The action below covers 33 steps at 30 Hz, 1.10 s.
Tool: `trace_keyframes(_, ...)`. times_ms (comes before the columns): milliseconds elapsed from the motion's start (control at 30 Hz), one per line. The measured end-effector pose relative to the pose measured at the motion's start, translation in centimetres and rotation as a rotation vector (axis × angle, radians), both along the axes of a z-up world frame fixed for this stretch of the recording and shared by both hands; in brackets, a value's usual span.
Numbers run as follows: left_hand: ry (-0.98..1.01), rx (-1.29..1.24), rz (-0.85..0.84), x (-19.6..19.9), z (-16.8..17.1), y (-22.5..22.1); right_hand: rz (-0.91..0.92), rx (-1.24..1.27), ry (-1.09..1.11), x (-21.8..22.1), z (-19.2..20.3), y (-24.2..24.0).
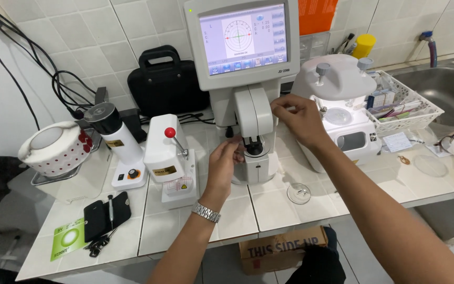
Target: Marking the second axis on optical lenses using a pen and a lensmeter machine
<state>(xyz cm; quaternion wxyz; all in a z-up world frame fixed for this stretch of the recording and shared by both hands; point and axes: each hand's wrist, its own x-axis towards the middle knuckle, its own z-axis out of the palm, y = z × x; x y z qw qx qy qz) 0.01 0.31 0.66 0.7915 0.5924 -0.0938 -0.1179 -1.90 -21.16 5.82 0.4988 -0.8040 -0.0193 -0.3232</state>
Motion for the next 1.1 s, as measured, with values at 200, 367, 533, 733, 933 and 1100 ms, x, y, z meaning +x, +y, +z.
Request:
trace_keyframes(200,0.003,0.001,-0.008,0.1,0.2,-0.1,0.049,0.085,0.064,-0.5,1.0,0.2)
trace_keyframes(367,-0.005,-0.009,-0.016,0.5,0.2,-0.1,0.056,0.112,0.027,0.0,1.2,0.5)
trace_keyframes(533,-0.003,-0.019,-0.02,0.3,0.1,0.3,-0.069,0.089,0.015,3.4,-2.1,-1.1)
trace_keyframes(733,0.002,0.022,-0.008,0.5,-0.7,0.9,-0.125,0.077,0.194,3.3,-4.4,-1.3)
trace_keyframes(933,0.017,0.037,0.0,-1.1,0.7,1.2,-0.145,0.098,0.231,3.3,-4.2,-1.3)
trace_keyframes(1100,-0.02,0.101,0.008,-2.6,1.9,1.5,-0.119,0.151,0.283,2.5,-3.4,-1.0)
